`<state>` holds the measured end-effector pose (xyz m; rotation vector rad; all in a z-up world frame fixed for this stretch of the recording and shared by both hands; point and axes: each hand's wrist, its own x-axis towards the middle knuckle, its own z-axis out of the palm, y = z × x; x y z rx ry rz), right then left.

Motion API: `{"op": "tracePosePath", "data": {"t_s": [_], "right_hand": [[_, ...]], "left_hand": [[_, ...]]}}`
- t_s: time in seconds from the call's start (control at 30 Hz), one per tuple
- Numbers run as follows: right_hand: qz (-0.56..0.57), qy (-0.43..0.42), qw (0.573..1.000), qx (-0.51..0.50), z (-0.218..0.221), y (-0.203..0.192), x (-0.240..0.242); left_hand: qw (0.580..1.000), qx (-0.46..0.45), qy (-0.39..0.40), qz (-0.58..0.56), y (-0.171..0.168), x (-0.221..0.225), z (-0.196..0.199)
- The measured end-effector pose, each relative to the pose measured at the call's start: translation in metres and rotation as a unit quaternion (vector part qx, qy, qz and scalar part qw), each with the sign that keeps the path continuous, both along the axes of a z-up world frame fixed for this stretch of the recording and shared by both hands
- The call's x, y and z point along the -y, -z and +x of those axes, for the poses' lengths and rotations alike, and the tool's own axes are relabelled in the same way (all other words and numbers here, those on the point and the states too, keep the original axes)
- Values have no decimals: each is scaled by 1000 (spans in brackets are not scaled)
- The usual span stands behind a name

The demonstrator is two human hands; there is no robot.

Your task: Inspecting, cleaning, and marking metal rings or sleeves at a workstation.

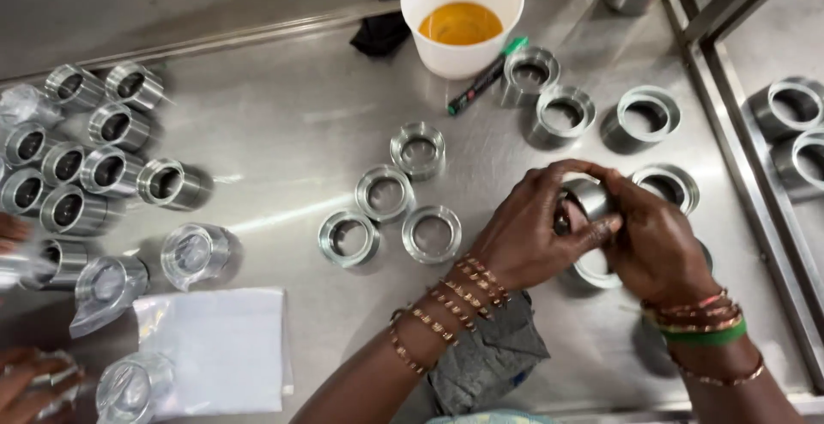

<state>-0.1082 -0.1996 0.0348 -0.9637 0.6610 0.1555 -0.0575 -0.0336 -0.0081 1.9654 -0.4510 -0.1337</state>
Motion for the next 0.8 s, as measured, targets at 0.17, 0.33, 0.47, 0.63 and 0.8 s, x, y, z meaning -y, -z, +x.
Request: {"op": "tracePosePath", "data": {"t_s": [0.17,0.33,0.47,0.63,0.8], "right_hand": [[238,-159,900,328,-13,23,38],[-153,-3,979,131,-12,16,83],[-182,25,966,183,-13,23,95],[-111,42,968,220,-15,20,81],[-122,63,972,192,-22,15,78]], "left_hand": [[986,-3,130,108,-6,-12,33],[908,66,116,398,-1,-6,62],[922,111,9,371,17,59,76],[918,41,-55,392,14,117,101],[919,52,-88,381,33,111,103]]}}
